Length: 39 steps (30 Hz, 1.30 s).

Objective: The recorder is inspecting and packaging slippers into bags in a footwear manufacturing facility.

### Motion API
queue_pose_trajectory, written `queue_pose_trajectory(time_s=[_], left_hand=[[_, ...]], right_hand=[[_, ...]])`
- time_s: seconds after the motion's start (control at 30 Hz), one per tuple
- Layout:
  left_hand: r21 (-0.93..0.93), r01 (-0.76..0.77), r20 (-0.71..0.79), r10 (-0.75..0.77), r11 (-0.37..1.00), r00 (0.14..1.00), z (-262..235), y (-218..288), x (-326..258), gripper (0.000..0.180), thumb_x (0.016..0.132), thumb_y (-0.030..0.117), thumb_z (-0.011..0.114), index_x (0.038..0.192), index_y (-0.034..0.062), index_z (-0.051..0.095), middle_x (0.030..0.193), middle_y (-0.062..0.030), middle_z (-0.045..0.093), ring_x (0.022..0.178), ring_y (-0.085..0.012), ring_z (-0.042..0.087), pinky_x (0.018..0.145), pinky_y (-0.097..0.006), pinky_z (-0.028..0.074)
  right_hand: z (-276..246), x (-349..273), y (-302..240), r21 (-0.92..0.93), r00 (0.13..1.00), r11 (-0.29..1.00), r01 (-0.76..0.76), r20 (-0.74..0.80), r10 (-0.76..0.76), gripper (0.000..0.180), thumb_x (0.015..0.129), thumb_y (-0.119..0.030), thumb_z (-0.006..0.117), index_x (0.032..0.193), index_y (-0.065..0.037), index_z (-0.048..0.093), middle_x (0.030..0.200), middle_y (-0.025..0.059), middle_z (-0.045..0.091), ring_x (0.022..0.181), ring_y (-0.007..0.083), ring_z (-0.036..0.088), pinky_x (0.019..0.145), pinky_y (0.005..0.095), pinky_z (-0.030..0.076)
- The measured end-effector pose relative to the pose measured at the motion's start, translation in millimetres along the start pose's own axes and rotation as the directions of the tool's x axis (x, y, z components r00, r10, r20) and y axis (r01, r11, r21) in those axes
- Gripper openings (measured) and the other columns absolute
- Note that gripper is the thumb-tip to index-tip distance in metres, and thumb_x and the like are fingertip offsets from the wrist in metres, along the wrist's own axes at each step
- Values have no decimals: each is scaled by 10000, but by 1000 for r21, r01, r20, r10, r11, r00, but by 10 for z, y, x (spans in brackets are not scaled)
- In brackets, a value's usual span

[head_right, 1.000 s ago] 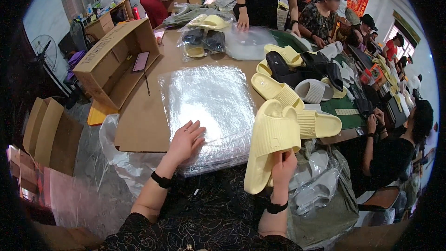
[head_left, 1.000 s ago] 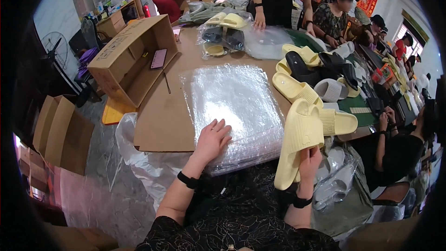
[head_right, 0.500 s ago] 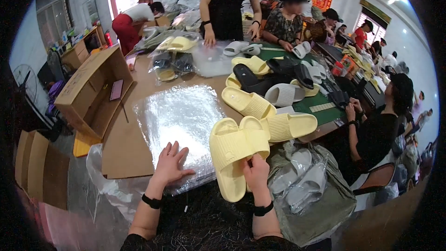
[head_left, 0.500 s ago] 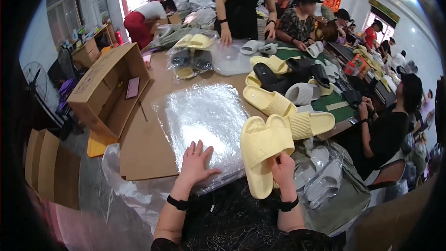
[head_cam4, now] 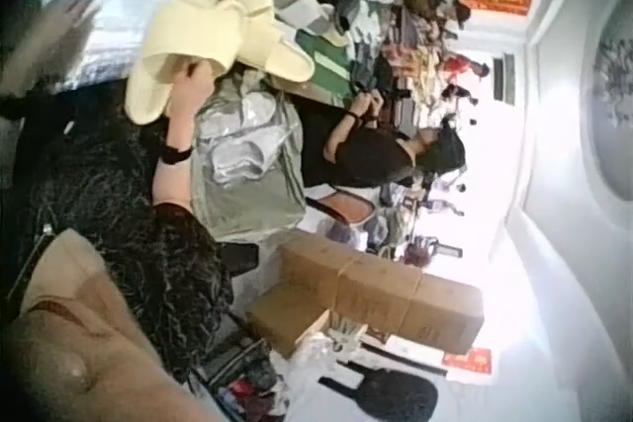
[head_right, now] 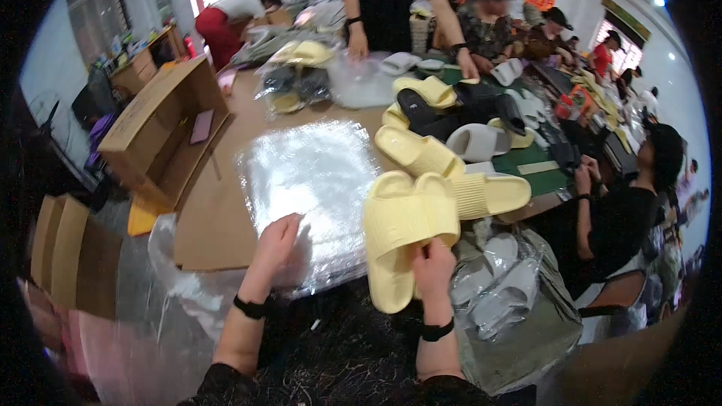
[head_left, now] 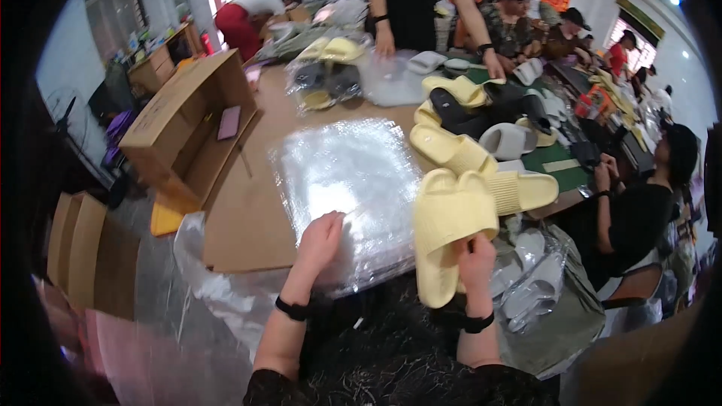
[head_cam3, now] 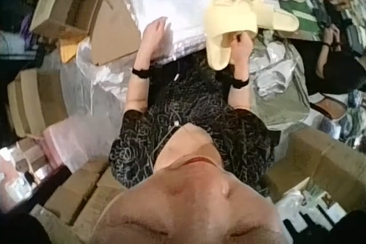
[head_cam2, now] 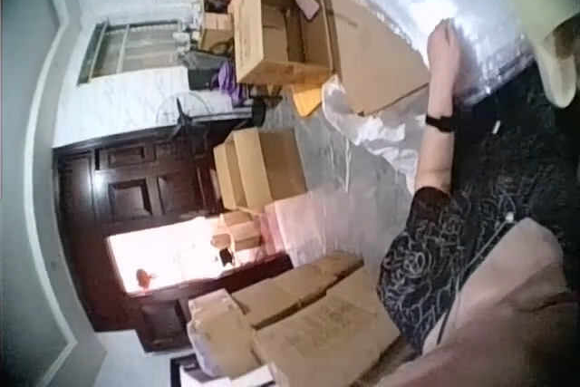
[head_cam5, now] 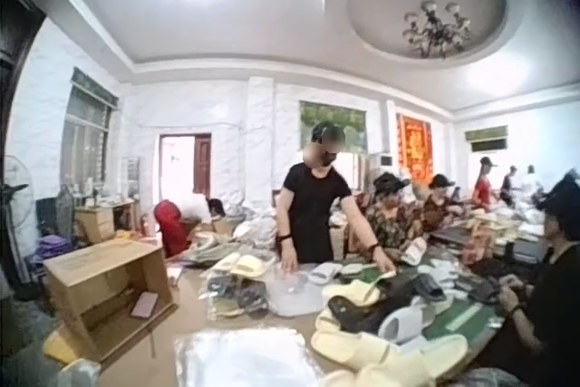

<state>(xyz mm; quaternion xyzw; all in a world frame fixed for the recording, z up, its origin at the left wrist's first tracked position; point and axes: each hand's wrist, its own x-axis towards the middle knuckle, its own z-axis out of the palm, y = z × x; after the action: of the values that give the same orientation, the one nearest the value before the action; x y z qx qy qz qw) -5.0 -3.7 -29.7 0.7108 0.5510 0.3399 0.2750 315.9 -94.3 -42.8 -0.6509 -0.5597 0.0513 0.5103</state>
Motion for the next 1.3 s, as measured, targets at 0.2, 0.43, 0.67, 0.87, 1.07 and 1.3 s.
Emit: queue_pose_trajectory(time_s=[0.2,0.43,0.67,0.87,1.07,1.3], left_hand=[[-128,187,31,-184,974,982,-64,113,55,430,996,346,476,1259,39,622,1039,-245,691,999,-423,655,884,-436,506],[-45,101,133,-94,994,987,-38,-28,77,498,999,371,485,1381,53,522,1119,-273,667,1084,-430,624,925,-446,487],[-170,57,203,-22,984,979,-78,-40,77,511,1033,357,413,1396,9,499,1170,-310,633,1157,-425,578,1006,-428,435],[126,-52,224,22,991,974,-99,232,2,481,1037,338,381,1437,96,493,1364,-281,536,1301,-458,468,1108,-459,355],[368,-475,264,399,799,878,-18,501,-201,455,1003,256,436,1445,176,503,1537,-248,360,1430,-482,273,1169,-555,253],[66,-616,365,556,785,747,-25,911,-365,456,1000,218,439,1445,136,499,1569,-158,357,1472,-431,234,1200,-531,204]], right_hand=[[-97,26,-234,78,1000,997,25,-17,-23,115,854,-91,667,861,6,605,759,199,610,717,401,613,629,424,470],[93,-113,-740,-104,797,923,370,546,-258,217,787,-232,718,842,-42,628,806,148,646,744,367,638,629,459,503],[215,-132,-641,-102,784,915,389,559,-271,223,819,-262,672,863,-60,586,774,130,642,710,325,639,621,450,497],[205,-132,-724,-237,778,893,382,603,-173,247,882,-279,628,841,-43,567,722,159,624,692,373,632,622,489,495],[301,-129,-821,-178,771,917,357,611,-181,271,901,-295,609,845,-35,563,743,171,636,706,380,636,633,499,495],[571,139,-800,-16,776,995,100,627,-68,204,860,-144,634,1045,-66,667,911,140,684,831,333,661,731,409,525]])
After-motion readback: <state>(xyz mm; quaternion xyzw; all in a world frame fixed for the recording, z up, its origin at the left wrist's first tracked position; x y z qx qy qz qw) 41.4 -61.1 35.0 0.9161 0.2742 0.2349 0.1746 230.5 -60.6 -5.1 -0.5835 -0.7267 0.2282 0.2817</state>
